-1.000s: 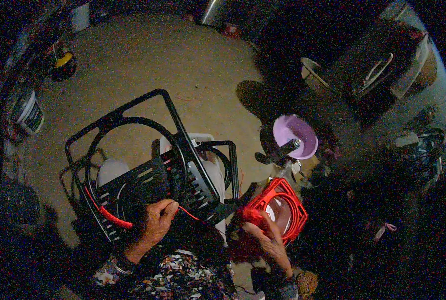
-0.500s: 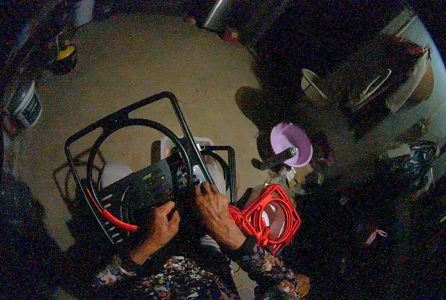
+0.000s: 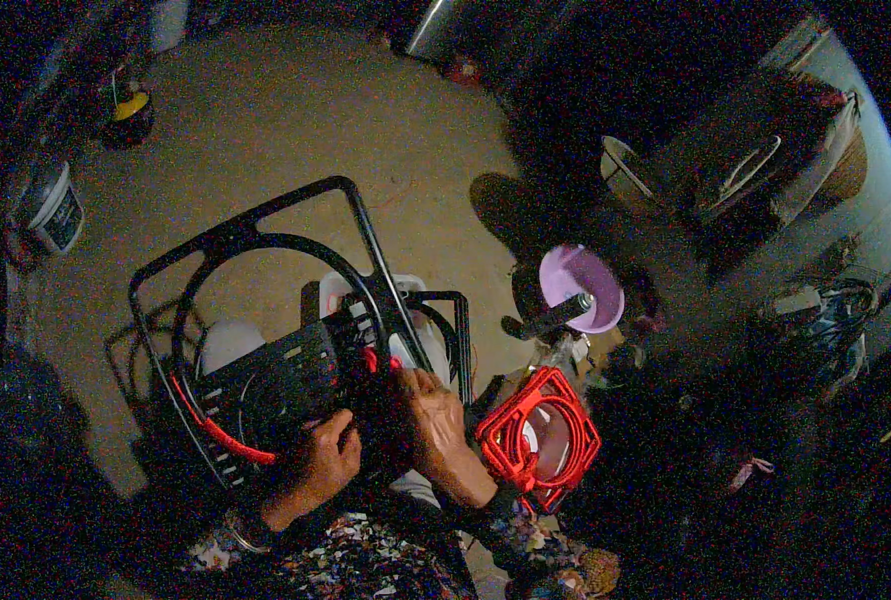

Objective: Wrapping a red rope or cord around a black plastic frame component.

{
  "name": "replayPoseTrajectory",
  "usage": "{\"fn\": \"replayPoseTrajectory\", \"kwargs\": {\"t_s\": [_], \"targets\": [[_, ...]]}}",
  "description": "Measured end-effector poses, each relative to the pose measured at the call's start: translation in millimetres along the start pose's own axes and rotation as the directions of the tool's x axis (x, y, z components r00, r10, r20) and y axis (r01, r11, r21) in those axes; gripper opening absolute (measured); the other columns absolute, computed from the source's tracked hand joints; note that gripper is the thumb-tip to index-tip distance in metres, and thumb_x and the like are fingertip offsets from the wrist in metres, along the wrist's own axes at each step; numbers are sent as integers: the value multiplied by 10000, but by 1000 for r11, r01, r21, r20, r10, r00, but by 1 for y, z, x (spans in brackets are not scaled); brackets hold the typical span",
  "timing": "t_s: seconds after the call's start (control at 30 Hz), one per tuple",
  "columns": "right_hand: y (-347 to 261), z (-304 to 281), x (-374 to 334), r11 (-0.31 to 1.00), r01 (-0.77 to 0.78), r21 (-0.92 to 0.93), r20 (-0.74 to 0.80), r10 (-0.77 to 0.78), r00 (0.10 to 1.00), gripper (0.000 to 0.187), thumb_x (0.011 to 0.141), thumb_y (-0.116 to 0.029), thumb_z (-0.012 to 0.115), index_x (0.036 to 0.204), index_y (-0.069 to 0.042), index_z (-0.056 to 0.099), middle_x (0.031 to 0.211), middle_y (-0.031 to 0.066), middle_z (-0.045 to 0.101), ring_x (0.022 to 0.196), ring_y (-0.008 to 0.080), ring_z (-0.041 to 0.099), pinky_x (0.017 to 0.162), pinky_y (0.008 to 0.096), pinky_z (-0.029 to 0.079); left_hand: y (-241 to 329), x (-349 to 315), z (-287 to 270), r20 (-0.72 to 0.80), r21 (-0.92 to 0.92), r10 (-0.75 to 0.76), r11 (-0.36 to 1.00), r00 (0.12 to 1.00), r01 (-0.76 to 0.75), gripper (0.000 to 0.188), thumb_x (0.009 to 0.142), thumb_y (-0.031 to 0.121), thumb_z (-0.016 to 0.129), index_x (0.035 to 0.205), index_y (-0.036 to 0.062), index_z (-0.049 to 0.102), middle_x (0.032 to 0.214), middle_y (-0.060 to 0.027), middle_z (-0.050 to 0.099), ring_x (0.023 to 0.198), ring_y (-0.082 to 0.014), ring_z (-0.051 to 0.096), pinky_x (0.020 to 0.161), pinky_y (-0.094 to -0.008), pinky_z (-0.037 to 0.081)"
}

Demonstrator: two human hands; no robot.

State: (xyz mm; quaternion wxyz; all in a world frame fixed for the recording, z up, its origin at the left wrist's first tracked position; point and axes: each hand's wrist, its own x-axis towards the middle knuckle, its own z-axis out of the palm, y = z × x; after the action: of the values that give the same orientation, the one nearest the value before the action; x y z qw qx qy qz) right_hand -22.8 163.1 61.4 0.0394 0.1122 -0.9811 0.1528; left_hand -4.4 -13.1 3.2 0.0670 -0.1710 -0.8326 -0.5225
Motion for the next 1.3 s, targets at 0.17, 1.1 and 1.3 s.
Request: {"fn": "replayPoseTrajectory", "kwargs": {"t_s": [0.17,1.1,1.3], "targets": [[-2,13,11,971,31,239,-185,14,983,387,774,-76,540,1159,-35,539,878,178,584,800,376,594,674,431,508,-2,4,2,-45,-41,-106,994,993,104,120,816,74,569,902,-9,573,711,-205,589,666,-416,573,627,-477,451],[-29,37,73,894,321,311,-66,-317,946,372,834,-219,508,1145,-16,533,1259,187,483,1125,378,459,939,425,393,-4,2,-5,94,165,-75,985,993,59,105,642,100,595,628,3,559,645,-234,583,637,-414,591,594,-496,485],[-22,39,74,929,370,8,17,-370,929,404,763,-42,569,1161,5,521,1224,237,509,1109,397,484,922,425,421,-14,1,3,67,188,12,982,998,-25,103,658,97,590,636,-1,565,649,-233,590,634,-413,593,589,-495,487]]}}
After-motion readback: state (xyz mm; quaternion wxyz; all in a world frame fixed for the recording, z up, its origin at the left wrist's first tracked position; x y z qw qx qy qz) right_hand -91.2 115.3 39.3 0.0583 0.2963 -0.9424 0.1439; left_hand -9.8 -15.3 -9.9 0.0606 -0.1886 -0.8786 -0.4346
